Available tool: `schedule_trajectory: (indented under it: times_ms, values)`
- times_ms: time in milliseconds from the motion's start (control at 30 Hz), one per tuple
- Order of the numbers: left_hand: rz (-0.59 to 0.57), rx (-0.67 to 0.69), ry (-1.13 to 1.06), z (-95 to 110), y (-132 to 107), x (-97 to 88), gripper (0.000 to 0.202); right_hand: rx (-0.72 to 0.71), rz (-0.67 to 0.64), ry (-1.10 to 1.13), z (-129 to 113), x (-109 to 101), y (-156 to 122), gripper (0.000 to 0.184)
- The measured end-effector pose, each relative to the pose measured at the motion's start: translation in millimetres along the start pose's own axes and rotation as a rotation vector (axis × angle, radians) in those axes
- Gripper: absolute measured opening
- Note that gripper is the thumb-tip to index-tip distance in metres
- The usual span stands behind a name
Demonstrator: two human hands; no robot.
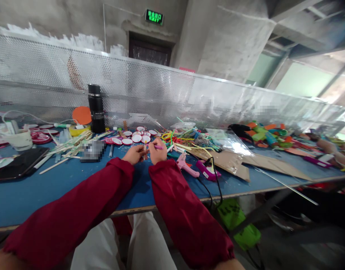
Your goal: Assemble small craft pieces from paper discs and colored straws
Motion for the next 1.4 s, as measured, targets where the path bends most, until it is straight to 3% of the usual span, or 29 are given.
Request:
schedule_trajectory:
  times_ms: [933, 1400]
  values:
    - [-0.011, 0.028, 0.005, -4.3, 0.7, 0.2, 0.046, 0.006, -0.026, 0.040, 0.9, 0.0, -0.3, 0.018]
    - [-0.010, 0.030, 0.001, -4.8, 0.7, 1.3, 0.042, 0.043, 0.021, 0.055, -4.5, -0.9, -1.7, 0.017]
Point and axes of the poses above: each hand's wrist, its own y-axis towards the middle knuckle, its own x-axis out of the palm, z = x × y, the point moved 1 cm from there along y, towards the middle knuckle, and after that the axes turned 14 degrees about -z, right-handed, at the moved point
